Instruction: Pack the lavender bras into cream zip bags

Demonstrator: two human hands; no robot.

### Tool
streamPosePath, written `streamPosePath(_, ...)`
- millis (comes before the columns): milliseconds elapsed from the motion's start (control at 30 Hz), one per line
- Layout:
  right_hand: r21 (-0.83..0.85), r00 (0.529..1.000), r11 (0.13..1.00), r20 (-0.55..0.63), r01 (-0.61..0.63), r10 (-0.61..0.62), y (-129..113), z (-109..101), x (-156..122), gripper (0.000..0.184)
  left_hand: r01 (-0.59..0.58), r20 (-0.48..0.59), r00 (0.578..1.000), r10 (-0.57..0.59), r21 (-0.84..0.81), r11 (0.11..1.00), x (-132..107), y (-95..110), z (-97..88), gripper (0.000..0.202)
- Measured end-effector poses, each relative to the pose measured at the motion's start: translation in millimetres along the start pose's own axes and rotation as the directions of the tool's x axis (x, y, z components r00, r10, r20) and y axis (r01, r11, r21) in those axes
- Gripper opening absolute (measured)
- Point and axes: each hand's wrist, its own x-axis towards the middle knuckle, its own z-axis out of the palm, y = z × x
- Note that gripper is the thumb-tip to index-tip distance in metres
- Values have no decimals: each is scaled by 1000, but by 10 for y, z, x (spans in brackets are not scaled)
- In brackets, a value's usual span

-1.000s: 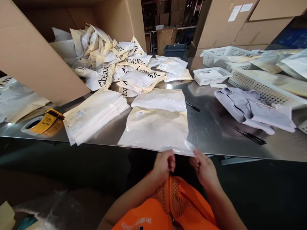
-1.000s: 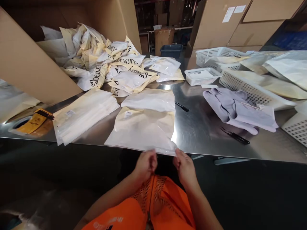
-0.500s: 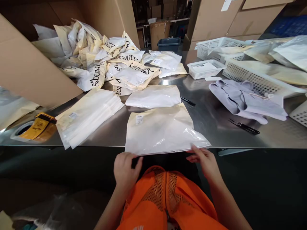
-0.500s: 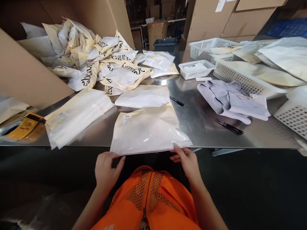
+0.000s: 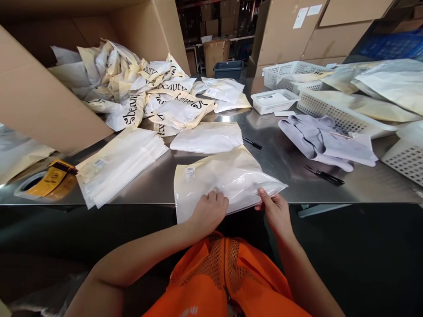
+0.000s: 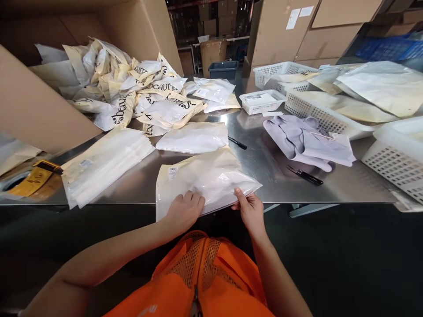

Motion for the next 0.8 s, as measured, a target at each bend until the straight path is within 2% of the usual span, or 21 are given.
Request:
streamPosePath(67,-29,1000,1000,10,7,-7,23,-21,5,63,9,20,1000,-10,28,1000,39,34,4,15)
streamPosePath(133,-50,1000,999,29,8,-6,39,-37,0,65,32,10,999,-32,28,999,73,64,14,12)
streamPosePath(233,-55,998,998,55,16,-13,21,-31,-33,67,76,-40,996,-74,57,995,128,120,40,26)
streamPosePath(300,-47,997,998,67,39,-36,-6,-7,-65,67,89,-74,994,-82,94,992,161,161,65,17)
streamPosePath(400,-65,994,995,88,76,-70,-27,21,-100,68,68,-93,994,-57,115,991,182,207,87,19)
streamPosePath(500,-107,990,990,122,86,-73,-4,-15,-74,71,9,-105,994,1,93,996,160,201,31,20)
streamPosePath(600,-171,984,981,165,91,-62,41,-151,37,73,-19,-132,991,23,31,999,139,88,-175,16)
streamPosePath(700,-317,981,935,159,158,-112,79,-337,151,70,74,-183,980,-82,-50,996,177,-162,-530,15)
streamPosePath(767,-439,977,876,18,201,-215,96,-417,144,65,190,-225,950,-215,-128,973,244,-359,-773,16)
streamPosePath(800,-501,952,841,-99,203,-289,101,-426,102,62,231,-234,934,-269,-178,957,286,-445,-874,17)
